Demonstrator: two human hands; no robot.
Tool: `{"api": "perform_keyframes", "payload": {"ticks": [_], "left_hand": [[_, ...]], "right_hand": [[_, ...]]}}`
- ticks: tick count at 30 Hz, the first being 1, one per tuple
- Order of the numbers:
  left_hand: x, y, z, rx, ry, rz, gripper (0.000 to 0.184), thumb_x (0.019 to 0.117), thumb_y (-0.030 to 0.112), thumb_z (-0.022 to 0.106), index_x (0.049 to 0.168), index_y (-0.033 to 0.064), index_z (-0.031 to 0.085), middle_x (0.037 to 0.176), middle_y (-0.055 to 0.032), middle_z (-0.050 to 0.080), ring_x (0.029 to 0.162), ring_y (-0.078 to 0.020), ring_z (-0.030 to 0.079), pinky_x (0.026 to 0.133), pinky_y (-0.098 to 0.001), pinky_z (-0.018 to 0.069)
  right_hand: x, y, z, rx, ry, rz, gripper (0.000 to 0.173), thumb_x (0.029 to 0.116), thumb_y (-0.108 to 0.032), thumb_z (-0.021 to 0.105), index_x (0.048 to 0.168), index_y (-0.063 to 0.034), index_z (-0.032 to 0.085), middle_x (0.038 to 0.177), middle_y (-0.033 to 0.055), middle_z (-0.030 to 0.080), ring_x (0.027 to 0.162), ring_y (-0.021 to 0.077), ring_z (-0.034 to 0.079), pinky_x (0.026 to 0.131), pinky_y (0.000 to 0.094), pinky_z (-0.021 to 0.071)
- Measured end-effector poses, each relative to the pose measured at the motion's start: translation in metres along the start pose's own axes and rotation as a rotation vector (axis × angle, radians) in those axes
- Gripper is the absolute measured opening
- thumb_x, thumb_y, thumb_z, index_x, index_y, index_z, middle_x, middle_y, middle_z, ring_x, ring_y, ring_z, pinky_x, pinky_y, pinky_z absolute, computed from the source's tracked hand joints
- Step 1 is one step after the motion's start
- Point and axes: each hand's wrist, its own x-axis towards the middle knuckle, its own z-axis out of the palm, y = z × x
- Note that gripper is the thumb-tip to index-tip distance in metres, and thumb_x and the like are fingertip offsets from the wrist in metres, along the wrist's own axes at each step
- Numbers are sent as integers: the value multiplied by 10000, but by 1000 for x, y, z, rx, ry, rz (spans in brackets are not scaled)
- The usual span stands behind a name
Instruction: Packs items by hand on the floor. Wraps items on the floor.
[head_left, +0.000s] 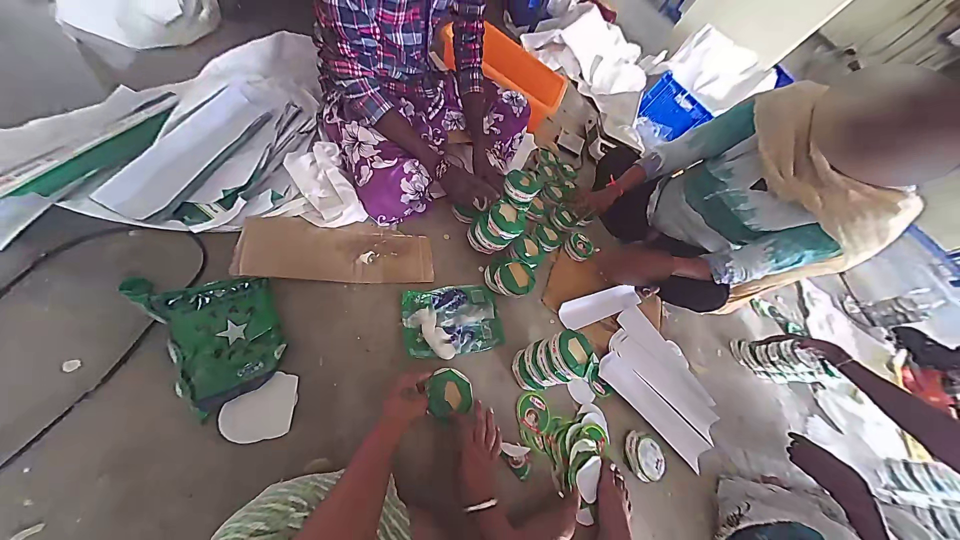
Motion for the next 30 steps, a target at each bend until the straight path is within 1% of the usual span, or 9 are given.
{"api": "perform_keyframes", "payload": {"ticks": [2, 4, 7, 12, 14, 17, 22, 26, 30], "left_hand": [[0, 2, -2, 19, 8, 5, 385, 983, 25, 605, 1367, 3, 612, 1292, -225, 654, 1172, -324, 652, 1027, -480, 511], [-3, 6, -2, 30, 0, -24, 377, 997, 29, 591, 1373, 5, 605, 1313, -221, 644, 1201, -322, 635, 1045, -478, 493], [-4, 11, -2, 58, -25, -58, 393, 1005, 27, 568, 1398, 10, 584, 1334, -222, 634, 1225, -328, 624, 1056, -482, 481], [-3, 7, -4, 28, -17, -13, 430, 977, 4, 592, 1405, 47, 596, 1309, -200, 659, 1162, -314, 666, 1009, -482, 528], [-2, 7, -2, -45, -11, -27, 450, 965, -27, 595, 1407, 58, 597, 1297, -199, 665, 1142, -311, 673, 983, -483, 538], [-4, 8, -1, -102, -14, -79, 455, 975, -39, 585, 1420, 54, 580, 1331, -212, 640, 1164, -319, 661, 987, -482, 535], [-7, 11, -4, -47, -3, -49, 439, 986, -71, 531, 1420, -5, 555, 1365, -228, 613, 1231, -313, 617, 1050, -450, 486], [-14, 16, -3, -9, -39, -46, 455, 1006, -59, 497, 1459, -8, 501, 1350, -264, 598, 1190, -345, 629, 1010, -471, 508], [-11, 10, -1, -31, 0, 11, 427, 996, -57, 543, 1422, -26, 540, 1299, -264, 632, 1133, -331, 659, 983, -460, 528]], "right_hand": [[5, 12, -3, -44, 47, 66, 524, 842, 74, 628, 1343, -74, 671, 1572, 318, 381, 1447, 622, 270, 1111, 780, 215], [22, 12, -17, -89, -24, 115, 597, 871, 106, 590, 1402, -163, 642, 1620, 303, 302, 1482, 617, 180, 1135, 783, 143], [54, -2, -31, -266, -128, 11, 683, 926, 112, 516, 1454, -314, 593, 1623, 257, 337, 1495, 574, 222, 1143, 785, 156], [25, 5, -16, -385, -76, -29, 673, 904, 69, 581, 1489, -262, 560, 1581, 255, 414, 1469, 543, 323, 1114, 806, 194], [-4, 5, -10, -299, 48, -70, 574, 868, 88, 600, 1378, -167, 668, 1501, 294, 497, 1402, 571, 413, 1062, 827, 242], [-18, -15, -9, -216, 109, -146, 505, 801, 93, 656, 1210, -181, 766, 1458, 256, 558, 1380, 546, 457, 1073, 795, 266], [39, -27, -2, -334, -36, -277, 667, 845, 59, 662, 1425, -267, 630, 1548, 227, 475, 1436, 533, 392, 1114, 770, 254], [76, -23, -35, -455, -313, -96, 763, 917, 49, 571, 1566, -328, 434, 1676, 196, 252, 1560, 465, 130, 1203, 717, 65], [59, 33, -53, -348, -37, 289, 581, 935, 1, 587, 1482, -191, 562, 1579, 197, 444, 1500, 441, 333, 1175, 723, 206]]}}
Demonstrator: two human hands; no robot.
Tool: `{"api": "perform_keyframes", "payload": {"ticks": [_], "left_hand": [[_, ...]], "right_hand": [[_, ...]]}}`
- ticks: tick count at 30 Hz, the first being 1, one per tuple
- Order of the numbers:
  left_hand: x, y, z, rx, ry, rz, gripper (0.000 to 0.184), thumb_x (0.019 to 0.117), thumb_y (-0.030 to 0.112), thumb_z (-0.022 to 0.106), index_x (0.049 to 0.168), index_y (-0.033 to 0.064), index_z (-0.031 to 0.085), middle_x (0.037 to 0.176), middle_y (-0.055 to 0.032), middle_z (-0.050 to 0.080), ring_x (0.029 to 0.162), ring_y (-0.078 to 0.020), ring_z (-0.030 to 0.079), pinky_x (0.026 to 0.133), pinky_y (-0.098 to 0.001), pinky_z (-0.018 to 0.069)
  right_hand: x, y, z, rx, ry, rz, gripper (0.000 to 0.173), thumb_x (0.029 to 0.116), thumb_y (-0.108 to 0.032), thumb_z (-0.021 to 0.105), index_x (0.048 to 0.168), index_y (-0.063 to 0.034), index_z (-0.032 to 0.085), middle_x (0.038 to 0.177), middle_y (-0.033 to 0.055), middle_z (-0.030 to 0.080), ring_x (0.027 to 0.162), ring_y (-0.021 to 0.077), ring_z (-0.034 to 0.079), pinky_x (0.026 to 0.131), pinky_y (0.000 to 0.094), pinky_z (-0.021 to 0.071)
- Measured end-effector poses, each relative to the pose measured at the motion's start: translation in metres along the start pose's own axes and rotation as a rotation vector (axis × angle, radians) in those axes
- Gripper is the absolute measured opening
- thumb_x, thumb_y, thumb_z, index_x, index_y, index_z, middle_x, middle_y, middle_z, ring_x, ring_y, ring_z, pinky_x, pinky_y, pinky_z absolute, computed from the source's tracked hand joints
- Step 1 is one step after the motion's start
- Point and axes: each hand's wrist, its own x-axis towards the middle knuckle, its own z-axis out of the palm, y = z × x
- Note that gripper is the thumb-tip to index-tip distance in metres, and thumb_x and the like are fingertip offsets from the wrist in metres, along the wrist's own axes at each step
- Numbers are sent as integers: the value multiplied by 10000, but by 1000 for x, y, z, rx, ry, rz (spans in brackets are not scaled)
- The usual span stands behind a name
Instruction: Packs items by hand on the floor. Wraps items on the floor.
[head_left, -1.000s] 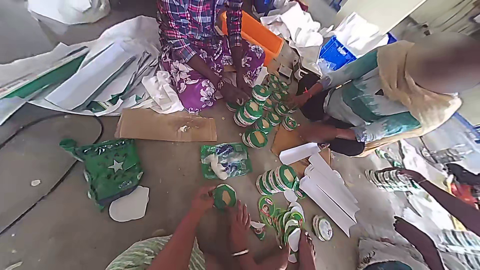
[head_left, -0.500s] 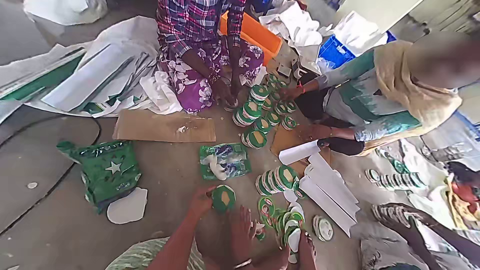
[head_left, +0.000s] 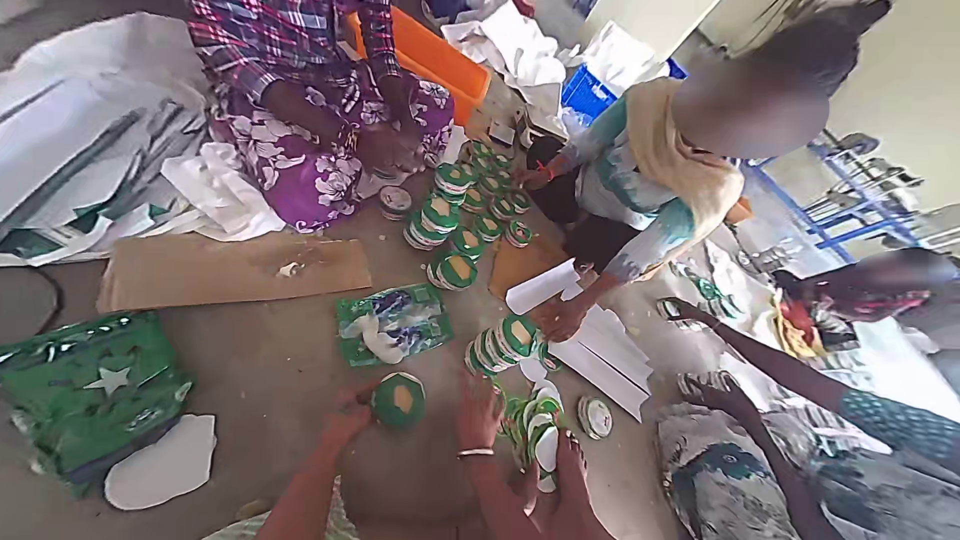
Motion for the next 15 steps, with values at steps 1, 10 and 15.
{"api": "perform_keyframes", "payload": {"ticks": [1, 10, 15], "left_hand": [[2, -4, 1, -10, 6, 26, 423, 991, -64, 544, 1413, -30, 547, 1287, -263, 640, 1115, -326, 667, 969, -461, 537], [2, -9, 2, 105, 150, 120, 441, 966, -14, 583, 1405, -26, 555, 1250, -289, 643, 1121, -402, 647, 986, -540, 502], [-7, 5, 18, 91, 233, 297, 361, 957, 57, 637, 1301, -50, 625, 1100, -250, 689, 942, -336, 685, 869, -485, 552]], "right_hand": [[-1, 22, 4, 57, 64, 126, 520, 966, -97, 595, 1484, -126, 547, 1547, 210, 480, 1478, 421, 383, 1184, 686, 232], [18, 75, 6, 512, 22, 524, 750, 896, -186, 776, 1522, -43, 388, 1201, 220, 701, 1106, 419, 675, 954, 622, 511], [-3, 64, -3, 678, 17, 356, 704, 882, -112, 792, 1478, -2, 433, 1088, 203, 737, 989, 368, 720, 900, 568, 554]]}}
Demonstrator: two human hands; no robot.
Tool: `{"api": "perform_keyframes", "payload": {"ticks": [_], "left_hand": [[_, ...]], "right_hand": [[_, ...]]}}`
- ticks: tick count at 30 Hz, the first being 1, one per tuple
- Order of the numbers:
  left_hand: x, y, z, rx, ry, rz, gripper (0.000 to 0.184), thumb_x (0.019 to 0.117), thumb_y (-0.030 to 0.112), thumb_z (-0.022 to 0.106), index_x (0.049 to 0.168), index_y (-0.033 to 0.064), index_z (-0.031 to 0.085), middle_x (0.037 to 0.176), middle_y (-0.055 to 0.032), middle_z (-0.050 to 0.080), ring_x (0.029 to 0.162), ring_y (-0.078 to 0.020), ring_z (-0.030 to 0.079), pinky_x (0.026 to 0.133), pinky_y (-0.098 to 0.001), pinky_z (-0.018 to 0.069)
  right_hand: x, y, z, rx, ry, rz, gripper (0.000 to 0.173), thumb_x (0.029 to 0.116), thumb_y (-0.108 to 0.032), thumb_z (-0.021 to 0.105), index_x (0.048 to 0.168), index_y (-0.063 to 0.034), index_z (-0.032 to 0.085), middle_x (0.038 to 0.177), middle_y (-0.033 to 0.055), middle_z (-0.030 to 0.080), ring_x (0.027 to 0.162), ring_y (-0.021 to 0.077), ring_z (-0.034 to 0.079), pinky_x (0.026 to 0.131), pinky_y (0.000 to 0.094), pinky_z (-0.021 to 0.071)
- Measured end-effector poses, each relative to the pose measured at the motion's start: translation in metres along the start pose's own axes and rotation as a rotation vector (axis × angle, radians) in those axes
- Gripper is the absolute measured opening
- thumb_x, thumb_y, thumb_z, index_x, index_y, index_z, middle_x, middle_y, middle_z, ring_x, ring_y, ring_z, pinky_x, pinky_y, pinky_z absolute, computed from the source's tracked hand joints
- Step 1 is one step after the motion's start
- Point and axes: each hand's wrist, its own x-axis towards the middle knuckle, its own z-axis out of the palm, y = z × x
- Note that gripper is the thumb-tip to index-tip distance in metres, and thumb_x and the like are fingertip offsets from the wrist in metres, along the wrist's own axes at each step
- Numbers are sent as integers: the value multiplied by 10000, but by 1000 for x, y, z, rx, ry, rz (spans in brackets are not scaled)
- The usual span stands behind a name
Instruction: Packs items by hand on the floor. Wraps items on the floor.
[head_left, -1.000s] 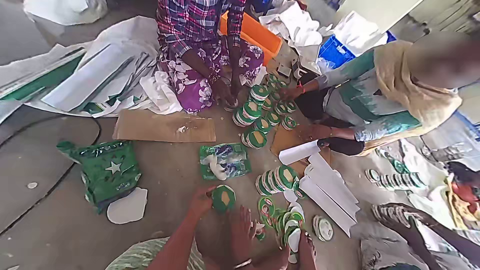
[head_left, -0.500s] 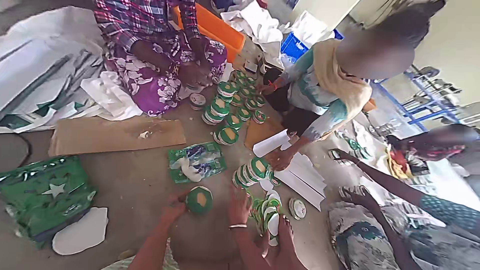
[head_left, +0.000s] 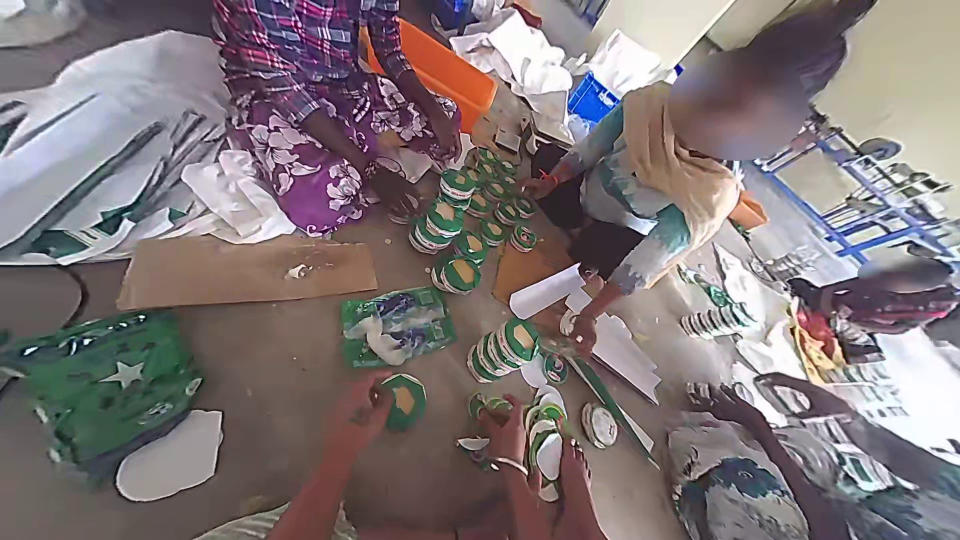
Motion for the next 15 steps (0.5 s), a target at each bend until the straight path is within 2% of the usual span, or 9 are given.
{"api": "perform_keyframes", "payload": {"ticks": [2, 4, 5, 8, 9, 10, 12, 13, 15], "left_hand": [[-7, 16, 9, -102, -169, 8, 406, 961, 88, 657, 1329, -71, 593, 1151, -255, 676, 1006, -324, 675, 922, -455, 541], [-16, 31, 14, -168, -347, -34, 496, 958, 115, 689, 1389, -78, 538, 1283, -272, 630, 1167, -339, 638, 1038, -447, 498], [-19, 36, 16, -197, -365, -59, 493, 954, 109, 701, 1382, -78, 542, 1284, -259, 640, 1175, -313, 643, 1047, -427, 497], [-23, 36, 18, -355, -253, -121, 301, 948, 19, 667, 1227, -84, 621, 1097, -166, 693, 975, -168, 671, 910, -330, 546], [-23, 34, 17, -390, -239, -137, 276, 945, 7, 665, 1205, -78, 628, 1044, -131, 695, 908, -123, 661, 855, -299, 549], [-23, 33, 14, -411, -253, -154, 285, 944, -5, 663, 1216, -80, 624, 1019, -116, 696, 872, -104, 658, 830, -286, 554], [-25, 32, 10, -413, -303, -206, 328, 949, -20, 652, 1270, -57, 599, 966, -95, 691, 796, -95, 651, 764, -278, 556], [-26, 30, 9, -410, -306, -215, 357, 947, -36, 636, 1299, -51, 577, 949, -103, 681, 769, -111, 649, 734, -290, 560], [-30, 24, 7, -386, -253, -222, 394, 945, -64, 609, 1332, -61, 535, 949, -137, 654, 755, -148, 635, 714, -316, 555]], "right_hand": [[-23, -23, 0, 104, -94, -116, 712, 855, -53, 800, 1453, 49, 428, 1039, 197, 738, 934, 304, 731, 883, 488, 581], [-44, -47, 4, 187, -210, -238, 717, 831, -14, 797, 1434, 84, 422, 989, 187, 731, 868, 242, 719, 828, 408, 585], [-52, -57, 7, 224, -242, -297, 713, 818, 1, 787, 1424, 94, 423, 972, 177, 724, 842, 211, 707, 802, 370, 580], [-61, -67, 13, 342, -282, -349, 762, 790, -4, 792, 1430, 108, 394, 1070, 215, 701, 899, 207, 697, 801, 344, 577], [-59, -65, 13, 389, -343, -301, 747, 839, -32, 751, 1459, 96, 355, 1187, 239, 670, 1005, 229, 694, 861, 359, 579], [-57, -62, 13, 442, -442, -216, 667, 943, -62, 642, 1501, 80, 305, 1322, 264, 603, 1112, 253, 661, 923, 388, 559], [-52, -52, 15, 546, -617, -44, 500, 1102, -202, 305, 1538, 42, 318, 1424, 228, 532, 1198, 241, 595, 1002, 422, 506], [-49, -48, 19, 586, -644, 14, 496, 1110, -236, 264, 1522, 26, 353, 1338, 185, 588, 1113, 200, 628, 954, 396, 532], [-47, -53, 23, 591, -598, 82, 470, 1069, -124, 456, 1506, 9, 347, 1090, 146, 660, 877, 153, 662, 789, 341, 561]]}}
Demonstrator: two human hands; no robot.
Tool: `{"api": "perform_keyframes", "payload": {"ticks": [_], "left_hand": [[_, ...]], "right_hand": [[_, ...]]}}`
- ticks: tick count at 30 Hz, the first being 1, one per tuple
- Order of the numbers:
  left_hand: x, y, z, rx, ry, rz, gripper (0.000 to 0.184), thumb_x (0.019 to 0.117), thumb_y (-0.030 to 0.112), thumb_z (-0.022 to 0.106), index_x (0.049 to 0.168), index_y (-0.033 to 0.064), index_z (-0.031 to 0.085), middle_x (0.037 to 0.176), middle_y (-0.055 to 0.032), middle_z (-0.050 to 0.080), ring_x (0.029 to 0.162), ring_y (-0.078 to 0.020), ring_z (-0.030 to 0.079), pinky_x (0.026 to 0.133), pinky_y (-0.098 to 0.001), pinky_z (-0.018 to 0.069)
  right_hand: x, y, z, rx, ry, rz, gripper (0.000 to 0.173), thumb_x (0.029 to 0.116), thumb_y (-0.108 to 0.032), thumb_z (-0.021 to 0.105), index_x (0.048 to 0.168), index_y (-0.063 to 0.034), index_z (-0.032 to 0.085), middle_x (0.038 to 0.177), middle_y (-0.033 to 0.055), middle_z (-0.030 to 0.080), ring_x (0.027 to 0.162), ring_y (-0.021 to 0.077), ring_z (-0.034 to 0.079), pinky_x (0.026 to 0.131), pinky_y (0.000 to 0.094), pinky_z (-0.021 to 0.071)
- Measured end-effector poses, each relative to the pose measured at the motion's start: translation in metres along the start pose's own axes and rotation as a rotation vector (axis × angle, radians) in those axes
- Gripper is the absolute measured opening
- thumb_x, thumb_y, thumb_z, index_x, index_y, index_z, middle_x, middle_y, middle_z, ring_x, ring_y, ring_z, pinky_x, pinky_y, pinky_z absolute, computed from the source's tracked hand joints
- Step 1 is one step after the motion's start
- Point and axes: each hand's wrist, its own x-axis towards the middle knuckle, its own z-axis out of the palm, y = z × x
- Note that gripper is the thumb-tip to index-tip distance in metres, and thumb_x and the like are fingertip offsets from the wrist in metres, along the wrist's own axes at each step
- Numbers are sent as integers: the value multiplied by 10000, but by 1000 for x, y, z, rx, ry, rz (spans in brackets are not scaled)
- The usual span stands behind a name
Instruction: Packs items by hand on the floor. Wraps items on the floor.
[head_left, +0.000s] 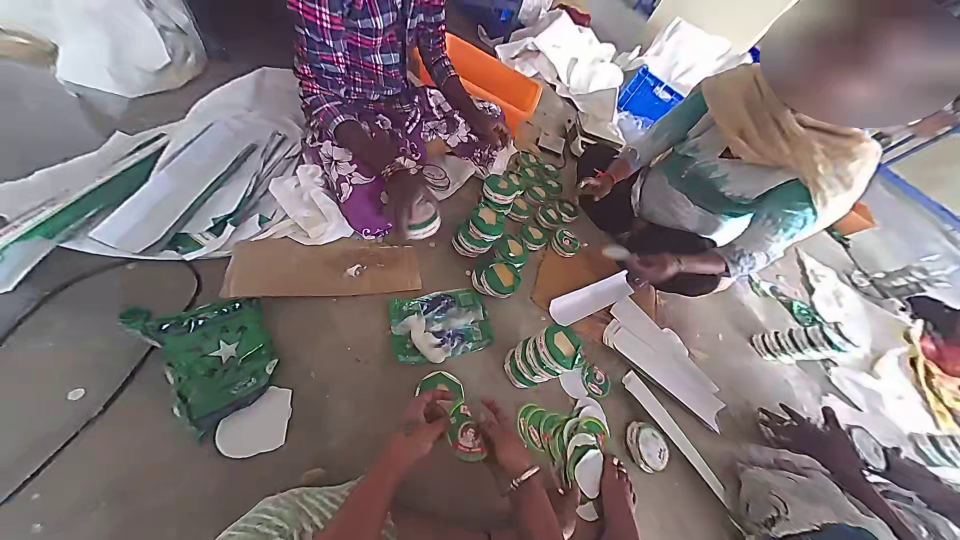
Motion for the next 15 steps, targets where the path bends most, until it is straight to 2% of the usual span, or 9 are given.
{"api": "perform_keyframes", "payload": {"ticks": [1, 3, 4, 6, 8, 10, 11, 13, 15], "left_hand": [[-2, -1, -1, 7, 49, -2, 409, 939, -84, 603, 1340, -71, 524, 967, -159, 645, 776, -172, 631, 725, -333, 551], [-3, -3, -6, 8, 102, 13, 449, 924, -100, 605, 1359, -79, 500, 1010, -190, 647, 812, -201, 639, 743, -356, 555], [-3, -3, -7, -8, 97, 18, 484, 919, -100, 607, 1384, -67, 480, 1044, -195, 654, 828, -202, 649, 743, -357, 558], [-3, -1, -9, -89, 72, 28, 539, 908, -105, 610, 1420, -47, 451, 1125, -196, 660, 867, -183, 673, 755, -338, 568], [-4, 2, -9, -173, 43, 36, 584, 901, -120, 591, 1452, -29, 420, 1207, -185, 643, 915, -162, 680, 785, -318, 570], [-2, 1, -11, -152, 25, 51, 634, 904, -123, 579, 1495, -8, 381, 1325, -190, 600, 968, -174, 675, 824, -327, 565], [0, -1, -11, -116, 41, 72, 663, 890, -119, 585, 1504, 0, 367, 1332, -195, 595, 926, -174, 671, 783, -327, 557], [1, -1, -10, -25, 88, 104, 682, 877, -129, 596, 1507, 4, 373, 1313, -207, 571, 864, -182, 662, 736, -327, 560], [2, 0, -10, 86, 153, 124, 625, 883, -125, 587, 1476, 4, 435, 1271, -206, 604, 831, -193, 659, 719, -339, 553]], "right_hand": [[1, -5, 4, -49, 50, 18, 547, 1019, -54, 571, 1511, 1, 340, 1063, 166, 679, 839, 162, 668, 753, 336, 556], [3, -12, 11, -142, 80, 51, 655, 968, -38, 668, 1532, -8, 334, 1181, 223, 672, 941, 228, 688, 819, 386, 566], [5, -12, 14, -159, 62, 55, 638, 988, -80, 655, 1534, -6, 332, 1252, 236, 653, 1012, 251, 683, 859, 407, 560], [7, -7, 19, -132, -19, 40, 544, 1060, -171, 542, 1530, 12, 339, 1329, 244, 600, 1078, 258, 647, 908, 419, 532], [9, 0, 17, -15, -161, 48, 482, 1093, -221, 418, 1515, 2, 351, 1286, 183, 595, 1063, 209, 637, 909, 395, 549], [9, 2, 8, 128, -258, 61, 499, 1064, -143, 439, 1530, -23, 306, 1238, 149, 622, 1012, 195, 656, 862, 385, 561], [8, 1, 4, 174, -265, 52, 536, 1017, -76, 470, 1520, -30, 292, 1183, 124, 646, 957, 176, 677, 826, 364, 578], [8, -7, 1, 149, -157, 26, 603, 965, 42, 545, 1512, 1, 294, 1089, 129, 680, 872, 155, 699, 792, 339, 595], [10, -19, 7, -39, 53, 27, 625, 945, 39, 657, 1497, 6, 366, 1061, 155, 691, 821, 142, 664, 733, 311, 546]]}}
